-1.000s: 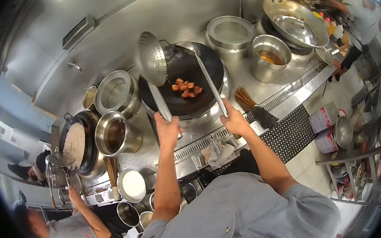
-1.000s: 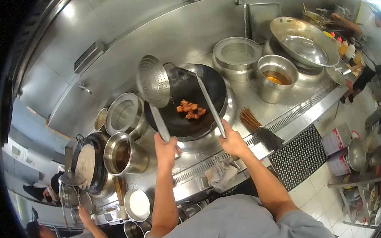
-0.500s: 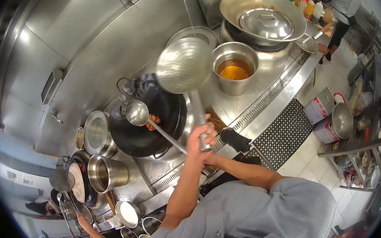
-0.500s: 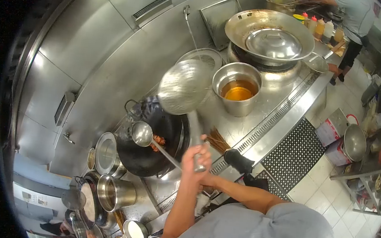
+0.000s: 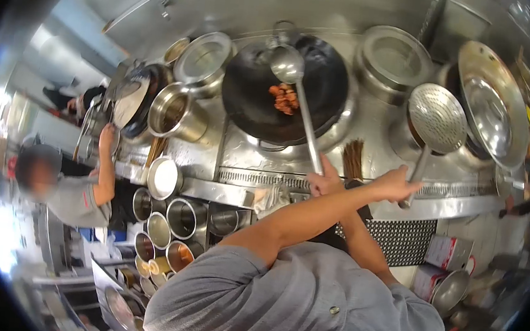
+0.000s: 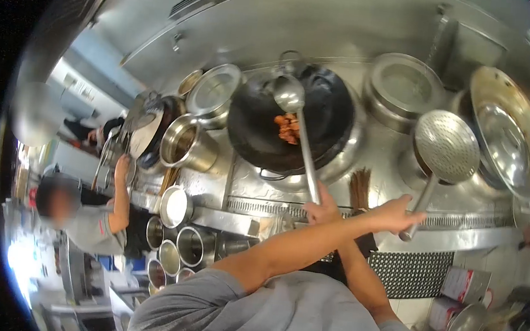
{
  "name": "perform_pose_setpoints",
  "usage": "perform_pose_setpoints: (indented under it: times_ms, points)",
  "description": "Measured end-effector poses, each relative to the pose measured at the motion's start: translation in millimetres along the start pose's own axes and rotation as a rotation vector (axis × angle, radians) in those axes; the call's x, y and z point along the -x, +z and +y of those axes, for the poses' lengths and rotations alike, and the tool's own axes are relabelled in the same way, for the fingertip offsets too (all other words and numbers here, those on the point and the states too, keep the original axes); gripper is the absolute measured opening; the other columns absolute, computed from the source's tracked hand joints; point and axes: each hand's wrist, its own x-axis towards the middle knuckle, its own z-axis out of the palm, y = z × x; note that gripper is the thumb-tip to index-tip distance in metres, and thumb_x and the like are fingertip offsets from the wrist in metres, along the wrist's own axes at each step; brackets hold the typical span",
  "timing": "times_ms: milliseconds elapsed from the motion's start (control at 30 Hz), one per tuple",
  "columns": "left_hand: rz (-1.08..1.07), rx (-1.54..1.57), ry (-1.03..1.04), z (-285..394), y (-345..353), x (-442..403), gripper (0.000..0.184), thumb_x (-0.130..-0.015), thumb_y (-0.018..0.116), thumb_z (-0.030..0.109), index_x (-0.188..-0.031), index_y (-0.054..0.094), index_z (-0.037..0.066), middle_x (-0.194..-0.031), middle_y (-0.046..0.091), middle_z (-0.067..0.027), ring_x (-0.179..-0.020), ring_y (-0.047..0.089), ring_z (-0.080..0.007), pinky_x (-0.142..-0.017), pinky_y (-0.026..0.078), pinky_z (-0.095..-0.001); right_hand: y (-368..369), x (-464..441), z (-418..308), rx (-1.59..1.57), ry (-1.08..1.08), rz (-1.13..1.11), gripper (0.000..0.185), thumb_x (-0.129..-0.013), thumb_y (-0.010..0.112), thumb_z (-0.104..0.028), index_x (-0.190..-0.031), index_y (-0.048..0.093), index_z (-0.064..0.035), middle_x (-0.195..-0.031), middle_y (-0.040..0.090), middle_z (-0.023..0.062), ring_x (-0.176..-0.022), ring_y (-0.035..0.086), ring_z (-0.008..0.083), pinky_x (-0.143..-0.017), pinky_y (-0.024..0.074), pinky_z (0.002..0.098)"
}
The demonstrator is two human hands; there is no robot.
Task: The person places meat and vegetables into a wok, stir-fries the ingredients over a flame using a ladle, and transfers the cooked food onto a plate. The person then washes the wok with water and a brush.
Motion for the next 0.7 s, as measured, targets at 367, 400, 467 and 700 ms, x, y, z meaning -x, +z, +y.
perform_pose_setpoints:
  times_ms: [367,400,467,700]
  points:
    - [0.56,0.113,0.246,27.5,-209.3,286.8,0.013,-0.095,0.057,0.014,-0.103,0.055,0.004,-0.074,0.057,-0.0011,-0.066,0.054,-0.0076,-0.059,0.045,-0.0237,109.5,-55.5,-82.5,0.455,-0.008,-0.093,0.067,-0.082,0.054,0.0,-0.145,0.035,-0.0103,-0.069,0.054,0.0008,-0.046,0.045,0.007,-0.044,0.038,0.0231]
    - [0.64,0.167,0.221,10.7,-224.2,307.5,0.014,-0.095,0.057,0.015,-0.103,0.054,0.004,-0.076,0.057,-0.0009,-0.065,0.052,-0.0071,-0.057,0.043,-0.0229,132.0,-66.4,-91.4,0.468,0.0,-0.096,0.067,-0.082,0.054,0.0,-0.145,0.035,-0.0103,-0.069,0.054,0.0008,-0.046,0.045,0.007,-0.044,0.038,0.0231]
    - [0.735,0.213,0.139,-12.9,-252.0,348.2,0.015,-0.094,0.057,0.015,-0.103,0.054,0.004,-0.075,0.057,-0.0011,-0.064,0.051,-0.0067,-0.055,0.042,-0.022,175.3,-93.5,-101.8,0.827,-0.028,-0.152,0.07,-0.081,0.056,-0.004,-0.146,0.033,-0.014,-0.07,0.057,0.0047,-0.049,0.051,0.0103,-0.048,0.0426,0.0271]
    - [0.935,0.416,-0.091,-51.6,-331.4,431.5,0.014,-0.095,0.057,0.017,-0.101,0.054,0.005,-0.074,0.056,-0.0004,-0.063,0.05,-0.0058,-0.053,0.04,-0.0217,267.8,-188.1,-101.7,1.574,-0.153,-0.323,0.068,-0.082,0.054,-0.014,-0.147,0.03,-0.0163,-0.08,0.063,0.0274,-0.073,0.062,0.0428,-0.073,0.0479,0.045]
